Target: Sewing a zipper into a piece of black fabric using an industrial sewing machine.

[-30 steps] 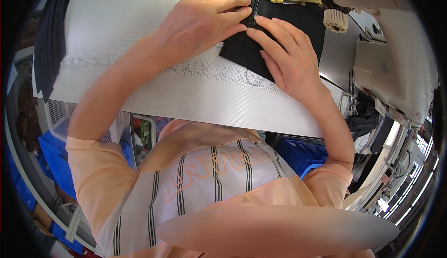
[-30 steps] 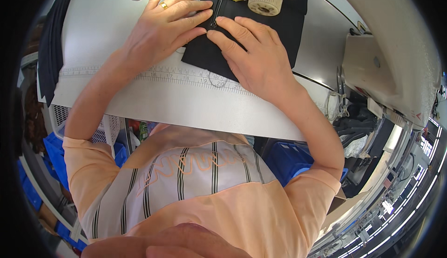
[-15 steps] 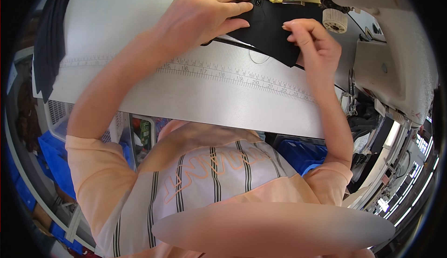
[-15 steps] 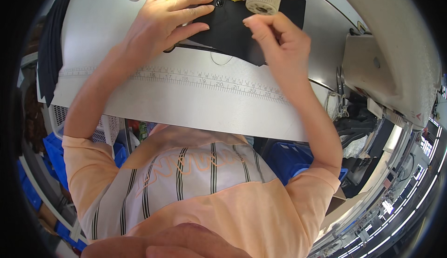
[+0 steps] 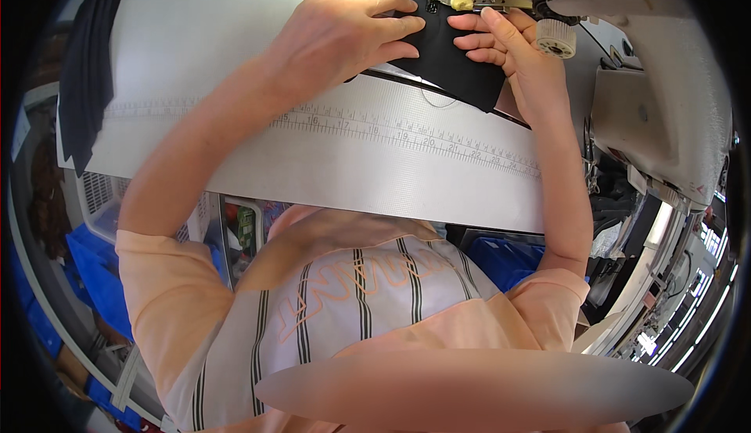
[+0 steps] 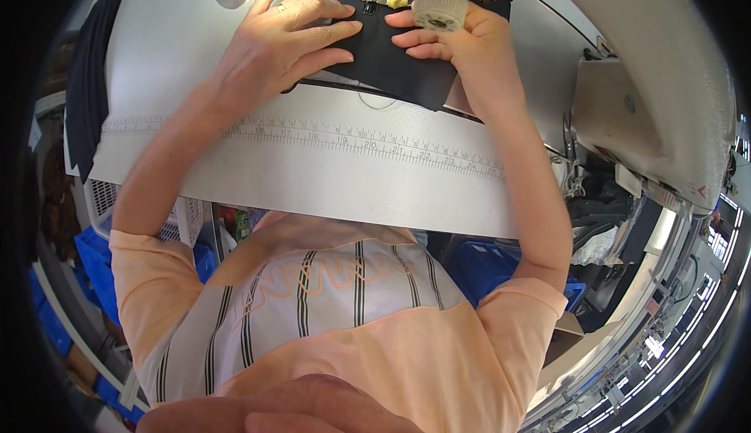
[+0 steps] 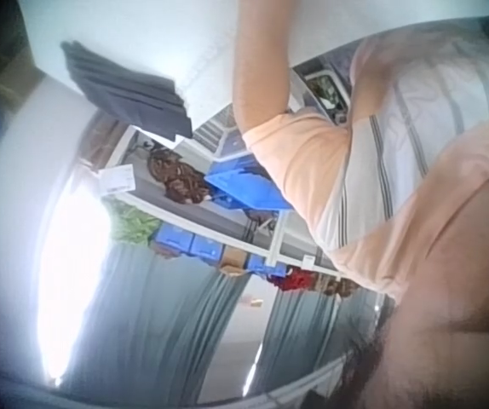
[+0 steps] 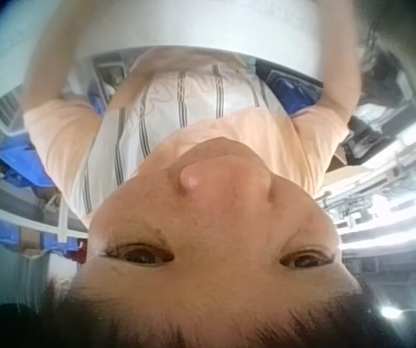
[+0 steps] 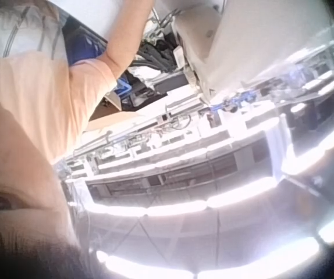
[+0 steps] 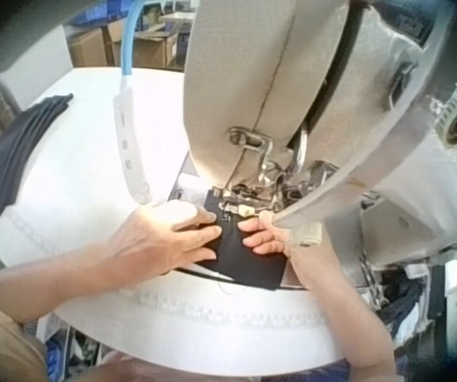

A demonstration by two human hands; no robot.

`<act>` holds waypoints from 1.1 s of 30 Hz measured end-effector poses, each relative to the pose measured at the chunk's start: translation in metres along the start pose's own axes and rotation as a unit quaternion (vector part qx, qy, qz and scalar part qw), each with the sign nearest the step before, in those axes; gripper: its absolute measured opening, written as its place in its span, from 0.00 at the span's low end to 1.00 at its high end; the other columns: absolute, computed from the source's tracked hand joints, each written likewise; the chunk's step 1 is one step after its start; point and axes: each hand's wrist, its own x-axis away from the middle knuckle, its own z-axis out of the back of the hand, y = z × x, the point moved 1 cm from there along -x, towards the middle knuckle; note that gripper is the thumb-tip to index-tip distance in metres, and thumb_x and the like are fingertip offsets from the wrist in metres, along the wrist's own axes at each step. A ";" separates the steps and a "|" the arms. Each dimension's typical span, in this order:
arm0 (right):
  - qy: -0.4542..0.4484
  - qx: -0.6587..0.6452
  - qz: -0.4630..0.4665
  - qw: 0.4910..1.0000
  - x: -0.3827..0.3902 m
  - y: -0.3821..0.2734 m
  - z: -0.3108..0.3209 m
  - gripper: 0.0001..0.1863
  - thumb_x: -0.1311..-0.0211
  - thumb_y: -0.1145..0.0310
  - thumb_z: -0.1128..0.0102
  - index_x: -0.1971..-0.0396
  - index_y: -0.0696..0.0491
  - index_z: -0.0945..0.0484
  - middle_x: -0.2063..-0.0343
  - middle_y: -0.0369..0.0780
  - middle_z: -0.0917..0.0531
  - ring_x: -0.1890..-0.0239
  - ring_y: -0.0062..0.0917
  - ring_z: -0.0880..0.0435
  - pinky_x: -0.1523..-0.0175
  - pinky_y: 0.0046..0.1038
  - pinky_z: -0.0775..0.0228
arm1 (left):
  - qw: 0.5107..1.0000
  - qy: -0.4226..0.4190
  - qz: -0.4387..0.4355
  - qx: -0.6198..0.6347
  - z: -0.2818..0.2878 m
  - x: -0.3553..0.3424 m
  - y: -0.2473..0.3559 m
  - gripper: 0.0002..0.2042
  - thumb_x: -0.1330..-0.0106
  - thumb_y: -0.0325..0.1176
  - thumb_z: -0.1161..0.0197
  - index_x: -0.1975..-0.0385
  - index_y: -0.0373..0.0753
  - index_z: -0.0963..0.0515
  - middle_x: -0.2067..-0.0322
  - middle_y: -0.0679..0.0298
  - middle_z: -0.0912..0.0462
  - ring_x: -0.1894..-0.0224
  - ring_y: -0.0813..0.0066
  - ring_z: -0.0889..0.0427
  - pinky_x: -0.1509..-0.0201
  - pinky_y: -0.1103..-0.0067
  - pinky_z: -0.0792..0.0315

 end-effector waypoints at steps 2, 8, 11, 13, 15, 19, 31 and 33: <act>-0.011 -0.018 0.009 1.000 -0.003 0.001 0.001 0.14 0.30 0.63 0.47 0.58 0.60 0.26 0.58 0.48 0.17 0.62 0.21 0.16 0.57 0.19 0.24 | 1.000 0.006 0.003 0.003 0.001 -0.001 0.000 0.12 0.42 0.42 0.34 0.62 0.45 0.17 0.60 0.71 0.19 0.58 0.75 0.21 0.53 0.75 0.33; -0.049 -0.027 -0.017 0.998 -0.011 0.000 0.001 0.15 0.30 0.63 0.48 0.56 0.61 0.26 0.56 0.48 0.17 0.61 0.21 0.17 0.54 0.20 0.25 | 0.996 -0.055 0.011 0.072 0.011 -0.009 0.004 0.14 0.42 0.35 0.34 0.60 0.33 0.19 0.60 0.60 0.20 0.60 0.67 0.22 0.55 0.76 0.28; -0.125 -0.201 0.029 0.971 -0.007 -0.005 -0.002 0.13 0.31 0.65 0.46 0.53 0.57 0.24 0.54 0.43 0.17 0.59 0.21 0.18 0.52 0.22 0.26 | 0.995 -0.080 0.028 0.056 0.015 -0.012 0.008 0.15 0.42 0.35 0.34 0.59 0.34 0.19 0.59 0.60 0.20 0.60 0.67 0.22 0.55 0.75 0.29; -0.059 0.042 0.132 0.989 0.000 -0.004 -0.007 0.12 0.33 0.67 0.44 0.52 0.54 0.22 0.54 0.40 0.17 0.58 0.22 0.19 0.51 0.23 0.27 | 0.995 -0.086 0.027 0.049 0.015 -0.012 0.007 0.15 0.42 0.35 0.34 0.58 0.34 0.19 0.59 0.60 0.20 0.59 0.67 0.22 0.55 0.75 0.29; 0.041 0.466 0.331 0.819 0.006 0.000 -0.016 0.16 0.40 0.72 0.38 0.52 0.45 0.18 0.54 0.32 0.17 0.57 0.25 0.20 0.50 0.23 0.28 | 0.995 -0.081 0.027 0.054 0.014 -0.010 0.007 0.15 0.42 0.35 0.34 0.59 0.33 0.19 0.59 0.59 0.19 0.59 0.66 0.22 0.55 0.75 0.29; 0.084 0.575 0.365 0.727 0.011 0.017 -0.022 0.14 0.43 0.71 0.37 0.56 0.46 0.18 0.56 0.31 0.17 0.60 0.24 0.20 0.56 0.25 0.28 | 0.998 -0.047 0.026 0.030 0.009 -0.005 0.002 0.14 0.41 0.39 0.34 0.56 0.44 0.18 0.54 0.69 0.19 0.58 0.68 0.21 0.36 0.60 0.40; 0.072 0.579 0.386 0.715 0.030 -0.026 -0.020 0.14 0.48 0.73 0.36 0.59 0.51 0.17 0.61 0.34 0.15 0.62 0.29 0.19 0.57 0.27 0.28 | 1.000 0.008 0.008 0.025 0.002 -0.009 -0.004 0.13 0.43 0.38 0.33 0.60 0.41 0.18 0.57 0.67 0.18 0.58 0.69 0.19 0.56 0.72 0.27; 0.084 0.565 0.441 0.692 0.079 -0.058 -0.001 0.15 0.50 0.73 0.35 0.60 0.53 0.17 0.62 0.37 0.15 0.62 0.30 0.19 0.55 0.26 0.30 | 0.999 0.002 0.016 0.030 0.001 -0.008 -0.005 0.13 0.42 0.37 0.33 0.58 0.42 0.18 0.56 0.67 0.18 0.57 0.68 0.20 0.46 0.66 0.33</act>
